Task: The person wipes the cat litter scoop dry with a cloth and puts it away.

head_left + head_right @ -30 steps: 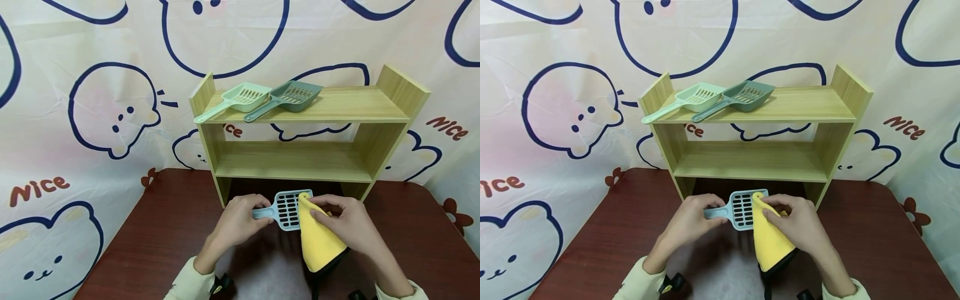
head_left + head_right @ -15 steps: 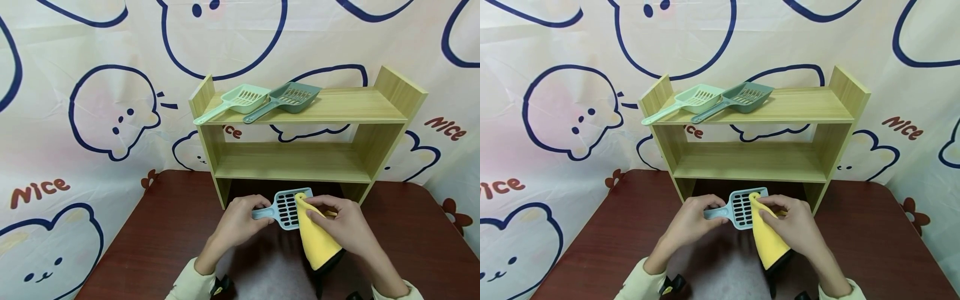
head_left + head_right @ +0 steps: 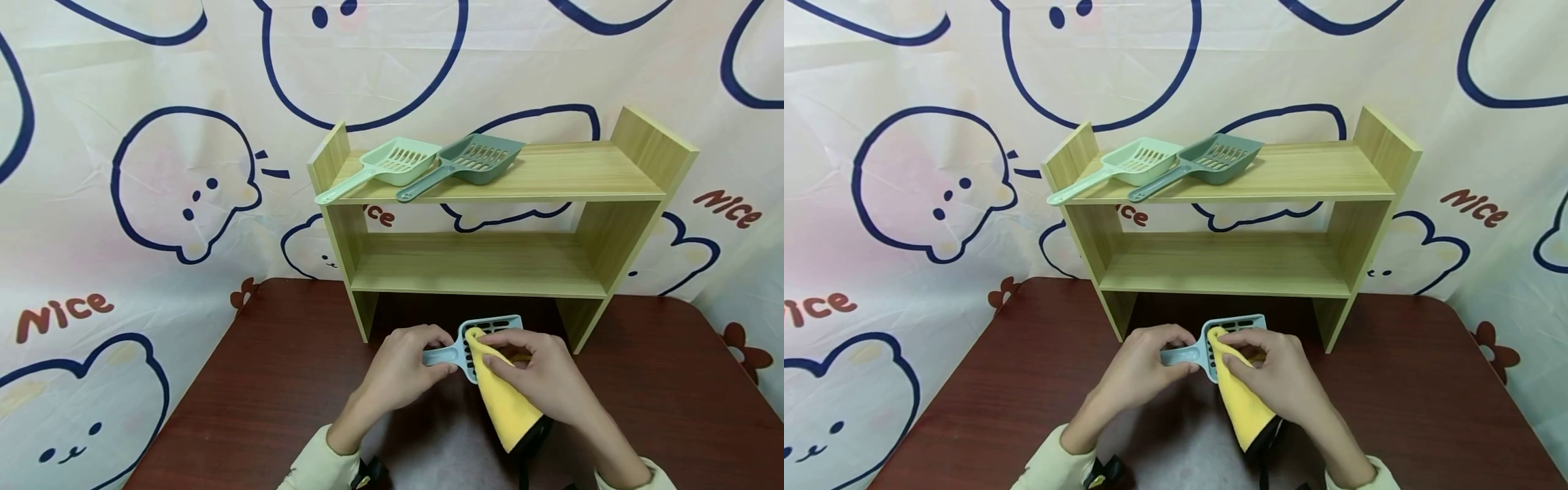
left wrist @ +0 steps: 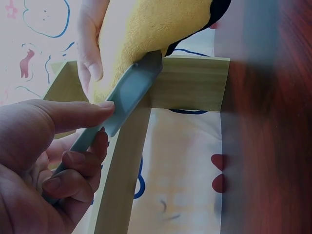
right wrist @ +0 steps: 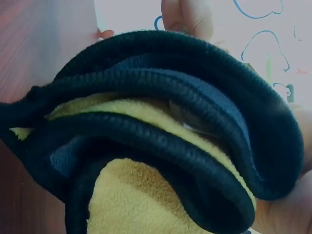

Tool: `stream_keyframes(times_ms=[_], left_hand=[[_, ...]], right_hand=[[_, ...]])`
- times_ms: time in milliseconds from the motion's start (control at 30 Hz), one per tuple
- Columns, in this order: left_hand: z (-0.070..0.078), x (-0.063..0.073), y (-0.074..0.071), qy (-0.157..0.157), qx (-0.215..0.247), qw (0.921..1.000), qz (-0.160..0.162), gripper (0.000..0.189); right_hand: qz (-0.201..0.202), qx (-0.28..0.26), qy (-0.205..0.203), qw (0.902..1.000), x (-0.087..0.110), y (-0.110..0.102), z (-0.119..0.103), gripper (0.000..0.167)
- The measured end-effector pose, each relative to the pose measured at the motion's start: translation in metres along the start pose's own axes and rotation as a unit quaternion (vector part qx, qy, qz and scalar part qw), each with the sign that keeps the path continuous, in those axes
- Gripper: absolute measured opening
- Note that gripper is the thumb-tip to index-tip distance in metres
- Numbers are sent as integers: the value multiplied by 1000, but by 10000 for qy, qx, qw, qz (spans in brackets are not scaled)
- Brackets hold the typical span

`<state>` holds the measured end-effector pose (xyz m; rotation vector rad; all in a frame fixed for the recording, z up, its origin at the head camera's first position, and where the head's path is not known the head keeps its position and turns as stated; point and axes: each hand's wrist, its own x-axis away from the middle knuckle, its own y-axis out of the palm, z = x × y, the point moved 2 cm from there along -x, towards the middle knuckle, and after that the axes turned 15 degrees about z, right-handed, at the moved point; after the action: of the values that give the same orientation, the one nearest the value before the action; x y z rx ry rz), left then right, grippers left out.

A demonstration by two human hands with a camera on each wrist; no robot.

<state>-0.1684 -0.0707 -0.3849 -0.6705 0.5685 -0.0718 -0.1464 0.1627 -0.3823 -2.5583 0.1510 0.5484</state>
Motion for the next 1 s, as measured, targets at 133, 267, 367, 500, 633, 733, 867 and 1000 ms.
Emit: stream_keyframes(times_ms=[133, 267, 367, 500, 633, 733, 867, 1000], left_hand=[[0, 0, 0, 41, 8, 10000, -41, 22], [-2, -2, -2, 52, -19, 10000, -83, 22], [-4, -4, -7, 45, -105, 9999, -50, 23], [-7, -6, -15, 12, -191, 9998, 59, 22], [-11, -7, -23, -83, -115, 9998, 119, 22], [-13, -8, -28, -163, -47, 9997, 162, 21], [-14, -10, -36, -311, 121, 9992, 210, 19], [-14, -11, -43, -461, 382, 9980, 221, 18]], right_hand=[[-49, 62, -16, 10000, 0, -1, -1, 24], [2, 145, -20, 9999, -3, -7, -1, 23], [136, 186, 27, 9997, -6, -15, -1, 22], [231, 147, 245, 9993, -8, -27, 1, 22], [290, 50, 441, 9986, -8, -40, 2, 25], [368, 11, 464, 9982, -9, -49, 2, 27], [460, -24, 474, 9978, -10, -59, 3, 28], [564, -67, 496, 9972, -12, -64, 5, 30]])
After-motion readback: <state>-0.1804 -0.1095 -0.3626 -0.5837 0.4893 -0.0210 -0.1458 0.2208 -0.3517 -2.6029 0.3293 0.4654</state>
